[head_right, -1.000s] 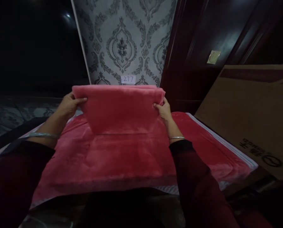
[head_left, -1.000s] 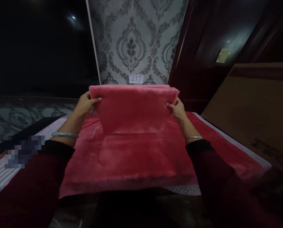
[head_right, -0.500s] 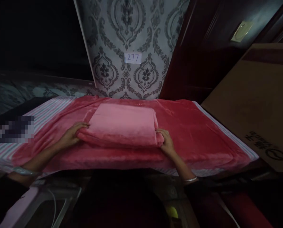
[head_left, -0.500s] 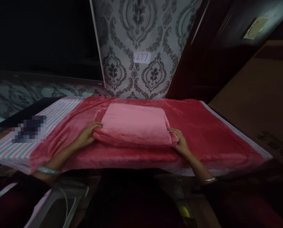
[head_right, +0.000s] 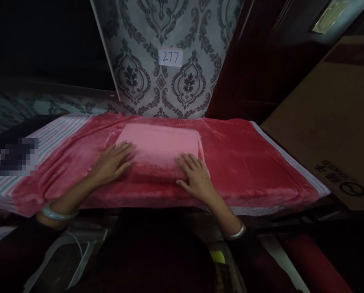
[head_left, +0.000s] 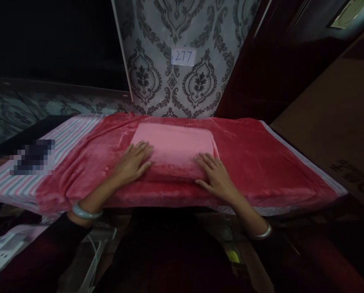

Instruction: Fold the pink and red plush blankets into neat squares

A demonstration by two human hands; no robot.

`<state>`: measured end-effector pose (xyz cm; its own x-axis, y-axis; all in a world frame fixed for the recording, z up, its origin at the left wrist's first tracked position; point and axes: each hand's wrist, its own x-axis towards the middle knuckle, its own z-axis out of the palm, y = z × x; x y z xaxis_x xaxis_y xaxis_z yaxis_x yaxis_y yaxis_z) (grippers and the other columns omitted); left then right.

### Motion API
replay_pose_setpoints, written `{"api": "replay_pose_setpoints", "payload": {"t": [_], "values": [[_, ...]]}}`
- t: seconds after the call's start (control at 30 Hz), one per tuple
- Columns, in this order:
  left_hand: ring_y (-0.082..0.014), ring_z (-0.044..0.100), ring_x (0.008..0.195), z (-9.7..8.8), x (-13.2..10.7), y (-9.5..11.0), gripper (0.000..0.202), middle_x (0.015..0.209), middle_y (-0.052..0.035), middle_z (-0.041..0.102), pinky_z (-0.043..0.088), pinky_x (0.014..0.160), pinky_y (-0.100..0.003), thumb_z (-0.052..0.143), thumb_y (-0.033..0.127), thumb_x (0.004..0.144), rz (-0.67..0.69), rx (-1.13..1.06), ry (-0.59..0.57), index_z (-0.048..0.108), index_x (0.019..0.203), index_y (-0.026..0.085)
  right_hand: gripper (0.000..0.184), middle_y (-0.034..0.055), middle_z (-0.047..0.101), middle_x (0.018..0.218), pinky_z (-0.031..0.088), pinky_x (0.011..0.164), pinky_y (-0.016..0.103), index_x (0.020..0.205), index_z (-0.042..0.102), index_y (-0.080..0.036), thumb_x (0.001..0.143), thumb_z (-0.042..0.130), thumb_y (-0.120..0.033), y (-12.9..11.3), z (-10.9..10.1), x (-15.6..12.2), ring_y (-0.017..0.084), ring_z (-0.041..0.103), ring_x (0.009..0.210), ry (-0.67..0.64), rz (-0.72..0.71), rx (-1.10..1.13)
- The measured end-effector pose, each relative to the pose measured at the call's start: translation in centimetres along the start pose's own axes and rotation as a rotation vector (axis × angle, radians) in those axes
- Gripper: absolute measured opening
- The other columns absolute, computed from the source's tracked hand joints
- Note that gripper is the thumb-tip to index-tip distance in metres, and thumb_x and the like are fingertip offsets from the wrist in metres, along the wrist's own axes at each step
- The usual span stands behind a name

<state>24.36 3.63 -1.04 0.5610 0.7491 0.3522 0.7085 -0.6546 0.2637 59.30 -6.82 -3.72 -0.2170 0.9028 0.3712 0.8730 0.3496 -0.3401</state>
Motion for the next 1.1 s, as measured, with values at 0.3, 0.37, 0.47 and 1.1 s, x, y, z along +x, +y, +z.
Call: {"api": "replay_pose_setpoints", "payload": {"t": [0.3,0.37,0.47,1.1], "values": [[-0.0362,0.024,0.154,5.2,-0.9,-0.7,0.06,0.164,-0.012,0.035,0.013,0.124,-0.064,0.048,0.045,0.096,0.002,0.154,-0.089,0.047,0.153,0.026,0.07,0.0052,0.039,0.162,0.025,0.123,0.056,0.155,0.045,-0.028,0.086,0.055,-0.014,2.3,3.7,-1.5,0.029,0.029,0.153,-0.029,0.001,-0.161],[-0.036,0.025,0.154,5.3,-1.0,-1.1,0.061,0.164,-0.0119,0.035,0.013,0.124,-0.063,0.048,0.046,0.096,0.01,0.16,-0.079,0.046,0.153,0.026,0.063,0.0053,0.041,0.161,0.024,0.124,0.055,0.152,0.048,-0.027,0.09,0.055,-0.021,2.5,3.6,-1.6,0.028,0.029,0.153,0.002,-0.007,-0.085],[-0.0369,0.027,0.153,4.8,-0.9,-1.1,0.063,0.164,-0.0129,0.036,0.015,0.123,-0.064,0.048,0.049,0.095,0.014,0.152,-0.083,0.047,0.153,0.025,0.052,0.0077,0.048,0.157,0.031,0.121,0.052,0.146,0.056,-0.024,0.095,0.05,-0.035,3.0,2.7,-1.7,0.027,0.038,0.148,0.112,0.064,0.081],[-0.0333,0.062,0.125,0.6,-1.9,-4.0,0.046,0.124,-0.0083,0.073,0.044,0.114,-0.05,0.052,0.045,0.082,-0.551,-0.251,0.225,0.07,0.115,0.02,0.02,0.0041,0.059,0.073,0.045,0.075,0.036,0.072,0.062,-0.025,0.078,0.062,-0.043,3.1,2.2,-1.7,0.023,0.054,0.075,0.404,0.421,0.258]]}}
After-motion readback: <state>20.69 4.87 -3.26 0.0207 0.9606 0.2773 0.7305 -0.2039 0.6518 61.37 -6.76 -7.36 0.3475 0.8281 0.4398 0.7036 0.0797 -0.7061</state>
